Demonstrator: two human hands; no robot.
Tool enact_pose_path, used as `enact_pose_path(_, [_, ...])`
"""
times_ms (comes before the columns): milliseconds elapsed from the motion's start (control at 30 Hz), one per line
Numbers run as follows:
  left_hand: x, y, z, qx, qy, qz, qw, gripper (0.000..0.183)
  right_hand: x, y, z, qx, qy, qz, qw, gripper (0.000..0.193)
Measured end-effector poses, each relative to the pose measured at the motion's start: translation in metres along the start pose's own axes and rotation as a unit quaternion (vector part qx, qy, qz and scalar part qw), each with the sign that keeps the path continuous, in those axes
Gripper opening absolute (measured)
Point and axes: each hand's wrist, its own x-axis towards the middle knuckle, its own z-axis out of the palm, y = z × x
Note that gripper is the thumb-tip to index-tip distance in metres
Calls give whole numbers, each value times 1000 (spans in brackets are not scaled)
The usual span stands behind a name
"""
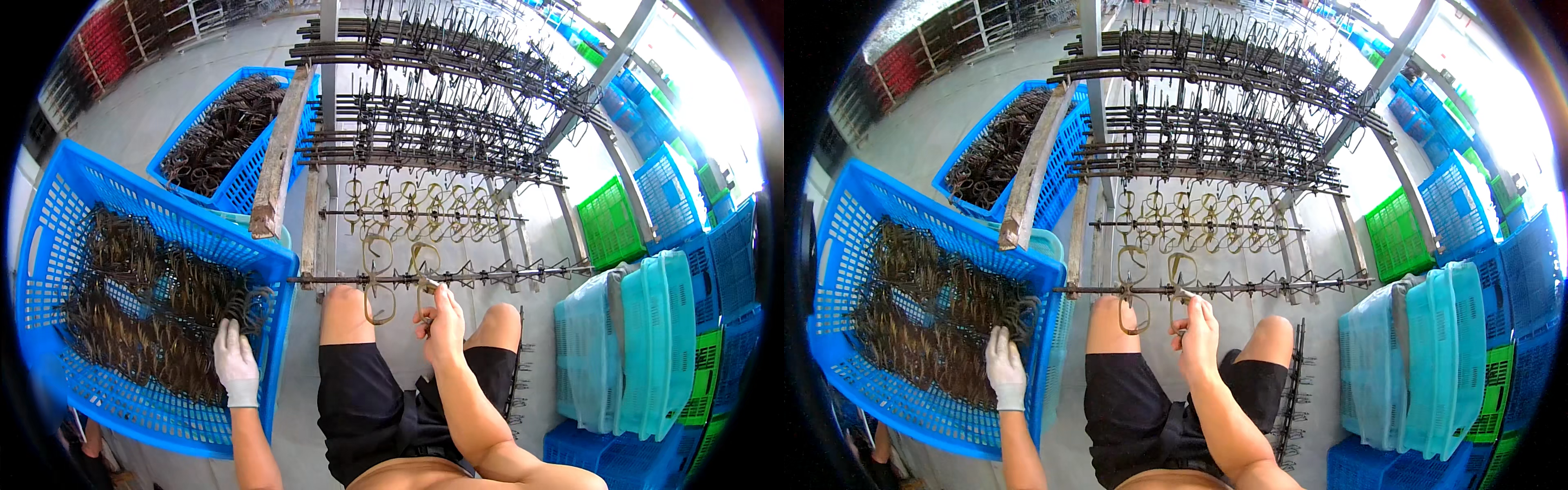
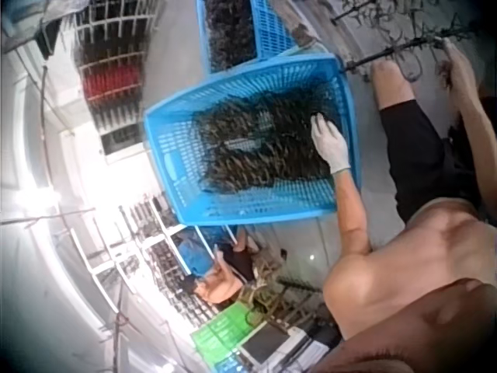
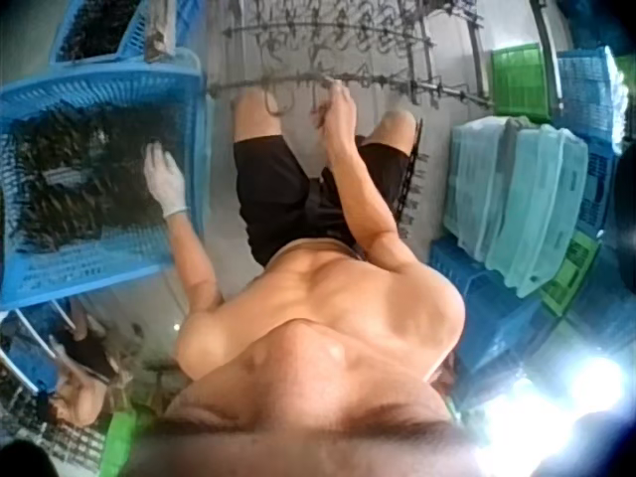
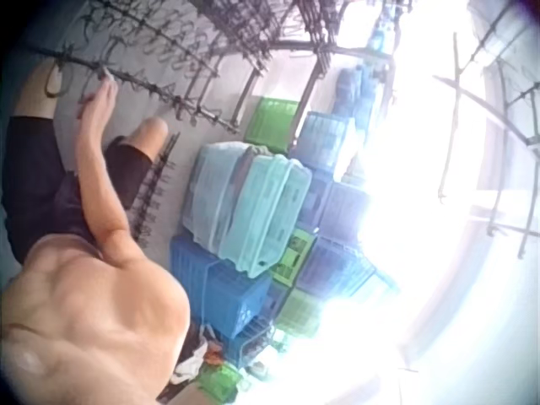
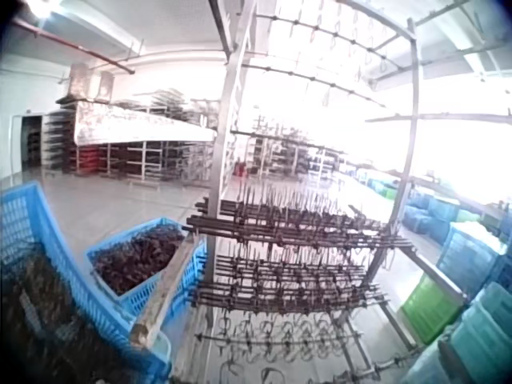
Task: The person picks up metal rings from a blue basket and hangs them one by one onto a metal rack. The person continues to fill the rack with the metal rings.
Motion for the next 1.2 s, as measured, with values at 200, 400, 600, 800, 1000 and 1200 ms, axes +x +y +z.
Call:
enact_pose_path(200, [-9,2,22,-36,-47,-74,995,34,18,13,2,36,-23,-69,997,21])
enact_pose_path(400, [-4,2,15,-90,51,-21,994,26,27,32,-1,52,14,-104,993,27])
enact_pose_path(600, [0,26,-25,-447,59,-165,877,21,21,20,-3,65,-30,-38,997,34])
enact_pose_path(800, [-16,86,-84,-460,-212,63,860,21,-68,-24,1,-348,-247,-510,747,49])
enact_pose_path(1000, [12,84,-49,-520,-29,73,850,26,-88,-47,-24,-364,-447,-87,812,37])
enact_pose_path(1200, [21,-23,57,33,-21,-126,991,31,-17,-28,-68,-14,38,-305,952,11])
